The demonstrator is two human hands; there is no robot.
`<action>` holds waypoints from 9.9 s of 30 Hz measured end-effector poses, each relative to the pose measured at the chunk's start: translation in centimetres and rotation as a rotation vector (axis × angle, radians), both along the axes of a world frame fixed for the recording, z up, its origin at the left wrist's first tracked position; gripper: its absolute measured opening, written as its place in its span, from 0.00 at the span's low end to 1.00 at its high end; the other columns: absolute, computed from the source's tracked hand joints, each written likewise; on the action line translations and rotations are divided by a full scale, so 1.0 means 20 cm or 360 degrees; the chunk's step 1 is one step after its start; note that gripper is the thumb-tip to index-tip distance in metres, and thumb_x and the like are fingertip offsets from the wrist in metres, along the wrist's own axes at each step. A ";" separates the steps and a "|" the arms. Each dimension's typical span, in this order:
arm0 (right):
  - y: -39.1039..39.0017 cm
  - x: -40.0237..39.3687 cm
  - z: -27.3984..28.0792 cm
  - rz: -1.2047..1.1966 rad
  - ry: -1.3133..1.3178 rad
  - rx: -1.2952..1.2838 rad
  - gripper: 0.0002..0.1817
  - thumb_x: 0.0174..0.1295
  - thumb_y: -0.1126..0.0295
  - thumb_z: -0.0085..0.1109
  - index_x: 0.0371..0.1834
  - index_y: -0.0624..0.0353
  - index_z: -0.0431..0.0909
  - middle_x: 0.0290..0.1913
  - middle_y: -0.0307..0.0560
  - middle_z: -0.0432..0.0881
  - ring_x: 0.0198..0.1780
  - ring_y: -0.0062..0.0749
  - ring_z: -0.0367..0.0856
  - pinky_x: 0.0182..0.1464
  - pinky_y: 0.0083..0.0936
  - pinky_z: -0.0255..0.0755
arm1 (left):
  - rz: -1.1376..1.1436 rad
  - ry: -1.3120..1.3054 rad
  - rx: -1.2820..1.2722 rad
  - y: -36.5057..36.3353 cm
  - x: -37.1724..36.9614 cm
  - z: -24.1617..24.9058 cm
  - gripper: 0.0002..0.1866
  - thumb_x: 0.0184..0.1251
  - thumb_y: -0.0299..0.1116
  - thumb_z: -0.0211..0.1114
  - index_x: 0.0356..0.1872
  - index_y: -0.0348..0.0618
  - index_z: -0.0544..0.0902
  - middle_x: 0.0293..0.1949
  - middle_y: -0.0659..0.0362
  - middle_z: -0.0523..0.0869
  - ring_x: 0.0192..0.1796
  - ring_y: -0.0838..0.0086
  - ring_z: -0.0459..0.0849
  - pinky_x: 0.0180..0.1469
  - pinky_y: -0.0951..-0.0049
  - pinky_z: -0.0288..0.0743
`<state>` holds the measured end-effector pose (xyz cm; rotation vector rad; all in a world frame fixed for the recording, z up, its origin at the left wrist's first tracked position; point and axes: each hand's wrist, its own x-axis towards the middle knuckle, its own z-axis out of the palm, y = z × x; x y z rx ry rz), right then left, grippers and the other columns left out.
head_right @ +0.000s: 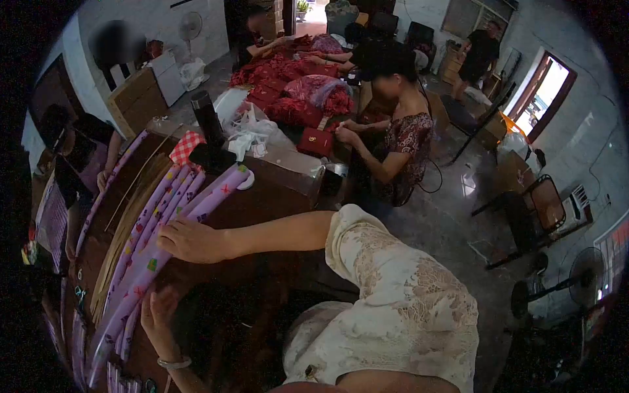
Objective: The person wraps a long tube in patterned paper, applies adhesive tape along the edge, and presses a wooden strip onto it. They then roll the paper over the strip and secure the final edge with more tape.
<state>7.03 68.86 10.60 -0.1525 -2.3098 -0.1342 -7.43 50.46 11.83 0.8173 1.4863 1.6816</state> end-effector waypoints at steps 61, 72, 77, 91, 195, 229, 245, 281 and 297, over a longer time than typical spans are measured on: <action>0.31 -0.15 -0.51 0.0373 -0.0917 -0.0960 0.18 0.50 0.71 0.65 0.42 0.60 0.69 0.47 0.48 0.69 0.52 0.45 0.69 0.54 0.35 0.65 | -0.0439 0.1809 -0.0590 -0.02 -0.51 -0.43 0.17 0.57 0.30 0.64 0.48 0.40 0.78 0.43 0.50 0.78 0.48 0.56 0.76 0.51 0.65 0.70; 0.28 -0.07 -0.55 0.0346 -0.0551 -0.0432 0.25 0.50 0.65 0.64 0.52 0.56 0.69 0.53 0.48 0.70 0.56 0.41 0.68 0.59 0.38 0.62 | -0.0332 0.1807 -0.0916 -0.28 -0.64 -0.43 0.16 0.52 0.26 0.63 0.44 0.35 0.77 0.44 0.45 0.80 0.47 0.51 0.77 0.50 0.62 0.70; 0.41 0.27 -0.40 -0.0281 -0.0231 -0.0653 0.16 0.56 0.65 0.58 0.48 0.52 0.73 0.49 0.46 0.72 0.53 0.41 0.71 0.55 0.39 0.62 | -0.0262 0.1881 -0.0733 -0.30 -0.65 -0.48 0.16 0.52 0.26 0.63 0.44 0.34 0.77 0.44 0.45 0.80 0.47 0.51 0.78 0.49 0.61 0.71; 0.83 0.55 -0.64 -0.0852 -0.0181 -0.0630 0.23 0.48 0.58 0.68 0.41 0.63 0.73 0.47 0.49 0.70 0.50 0.45 0.71 0.53 0.33 0.68 | -0.0234 0.2003 -0.0775 -0.31 -0.65 -0.50 0.17 0.53 0.28 0.65 0.45 0.36 0.78 0.46 0.47 0.80 0.49 0.53 0.78 0.51 0.62 0.71; 0.02 -0.73 -0.48 0.1180 -0.1381 -0.2681 0.26 0.63 0.54 0.48 0.55 0.65 0.72 0.45 0.48 0.78 0.47 0.28 0.75 0.54 0.24 0.65 | 0.0124 0.1006 -0.0628 -0.16 -0.58 -0.45 0.19 0.56 0.45 0.67 0.37 0.38 0.83 0.31 0.55 0.85 0.35 0.73 0.82 0.39 0.72 0.74; 0.03 -0.72 -0.48 0.0962 -0.1313 -0.2601 0.29 0.55 0.46 0.50 0.41 0.65 0.78 0.49 0.49 0.77 0.34 0.20 0.63 0.40 0.19 0.56 | 0.1374 0.1212 -0.1081 -0.79 -0.86 -0.59 0.10 0.52 0.38 0.64 0.28 0.43 0.85 0.26 0.53 0.84 0.34 0.61 0.83 0.42 0.66 0.75; 0.05 -0.71 -0.48 0.0947 -0.1364 -0.2702 0.34 0.54 0.48 0.50 0.54 0.68 0.73 0.35 0.41 0.73 0.38 0.23 0.66 0.48 0.18 0.57 | 0.1332 0.1290 -0.1188 -0.77 -0.90 -0.58 0.10 0.48 0.37 0.65 0.25 0.41 0.85 0.24 0.53 0.83 0.34 0.61 0.81 0.39 0.65 0.74; 0.02 -0.66 -0.45 0.0875 -0.1235 -0.2472 0.26 0.62 0.51 0.49 0.48 0.65 0.76 0.41 0.40 0.77 0.41 0.22 0.72 0.47 0.20 0.64 | 0.1336 0.1732 -0.1647 -0.68 -0.90 -0.62 0.08 0.46 0.39 0.67 0.19 0.48 0.83 0.30 0.63 0.83 0.40 0.64 0.78 0.41 0.58 0.66; 0.10 -0.60 -0.37 0.0363 -0.1134 -0.2076 0.20 0.64 0.57 0.50 0.34 0.67 0.77 0.31 0.40 0.76 0.36 0.22 0.71 0.41 0.19 0.64 | 0.1349 0.1643 -0.1749 -0.68 -0.91 -0.61 0.09 0.46 0.40 0.64 0.20 0.46 0.83 0.29 0.60 0.83 0.40 0.63 0.80 0.40 0.56 0.68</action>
